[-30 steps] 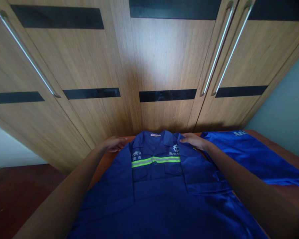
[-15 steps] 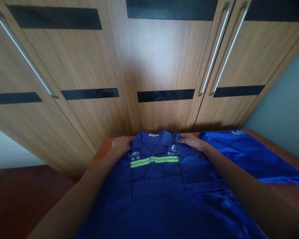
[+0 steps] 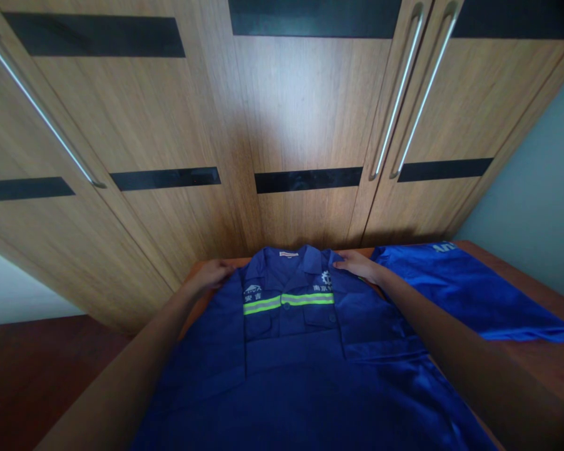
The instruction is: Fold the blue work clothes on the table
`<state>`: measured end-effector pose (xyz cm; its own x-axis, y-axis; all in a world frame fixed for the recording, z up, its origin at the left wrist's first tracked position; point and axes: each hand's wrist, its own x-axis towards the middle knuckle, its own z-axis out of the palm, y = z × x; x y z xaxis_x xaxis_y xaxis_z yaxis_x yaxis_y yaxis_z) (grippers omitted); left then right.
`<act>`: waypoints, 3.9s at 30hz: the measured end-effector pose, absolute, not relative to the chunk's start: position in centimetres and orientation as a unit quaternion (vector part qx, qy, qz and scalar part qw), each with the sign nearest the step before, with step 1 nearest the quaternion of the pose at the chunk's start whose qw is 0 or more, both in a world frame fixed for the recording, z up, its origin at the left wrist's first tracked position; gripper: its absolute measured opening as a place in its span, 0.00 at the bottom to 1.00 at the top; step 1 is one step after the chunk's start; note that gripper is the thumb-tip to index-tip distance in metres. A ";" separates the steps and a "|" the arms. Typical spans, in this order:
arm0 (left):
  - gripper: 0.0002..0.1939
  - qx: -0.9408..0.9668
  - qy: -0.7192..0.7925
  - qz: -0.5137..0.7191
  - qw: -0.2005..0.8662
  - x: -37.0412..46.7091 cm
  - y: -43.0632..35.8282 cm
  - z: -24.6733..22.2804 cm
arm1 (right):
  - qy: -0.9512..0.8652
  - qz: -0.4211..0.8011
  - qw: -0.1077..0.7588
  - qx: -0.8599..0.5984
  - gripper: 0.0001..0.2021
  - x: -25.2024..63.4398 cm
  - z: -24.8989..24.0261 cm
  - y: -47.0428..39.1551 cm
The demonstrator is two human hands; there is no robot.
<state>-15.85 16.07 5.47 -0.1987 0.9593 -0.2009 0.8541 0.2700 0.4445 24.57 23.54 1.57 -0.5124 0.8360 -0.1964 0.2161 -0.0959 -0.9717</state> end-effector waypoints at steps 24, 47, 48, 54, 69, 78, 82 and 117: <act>0.29 0.605 0.617 0.380 0.329 -14.7 15.3 5.9 | -0.706 0.441 0.349 -0.432 0.13 25.2 3.0 23.3; 0.14 0.821 0.540 0.160 -0.096 -14.2 -7.0 4.8 | -0.901 0.092 0.219 -0.362 0.26 30.9 1.5 0.9; 0.14 0.818 0.538 0.173 -0.103 -14.4 -7.2 5.1 | -0.896 0.095 0.229 -0.369 0.27 31.0 1.7 0.9; 0.14 0.819 0.541 0.164 -0.102 -14.3 -8.8 4.4 | -0.891 0.090 0.227 -0.382 0.26 31.4 -0.1 -0.3; 0.22 0.819 0.547 0.171 -0.023 -3.3 -7.3 5.7 | -0.866 0.177 0.227 -0.409 0.22 22.0 4.6 -3.3; 0.32 0.836 0.542 0.078 -0.030 -0.7 -8.6 1.6 | -0.887 0.161 0.134 -0.411 0.26 22.1 1.4 -5.4; 0.32 0.835 0.544 0.078 -0.014 -0.9 -8.4 2.1 | -0.855 0.265 0.176 -0.409 0.26 23.0 2.1 -5.5; 0.33 0.833 0.537 0.106 0.078 4.7 -8.6 2.6 | -0.354 0.603 0.484 -0.526 0.15 31.8 6.4 0.7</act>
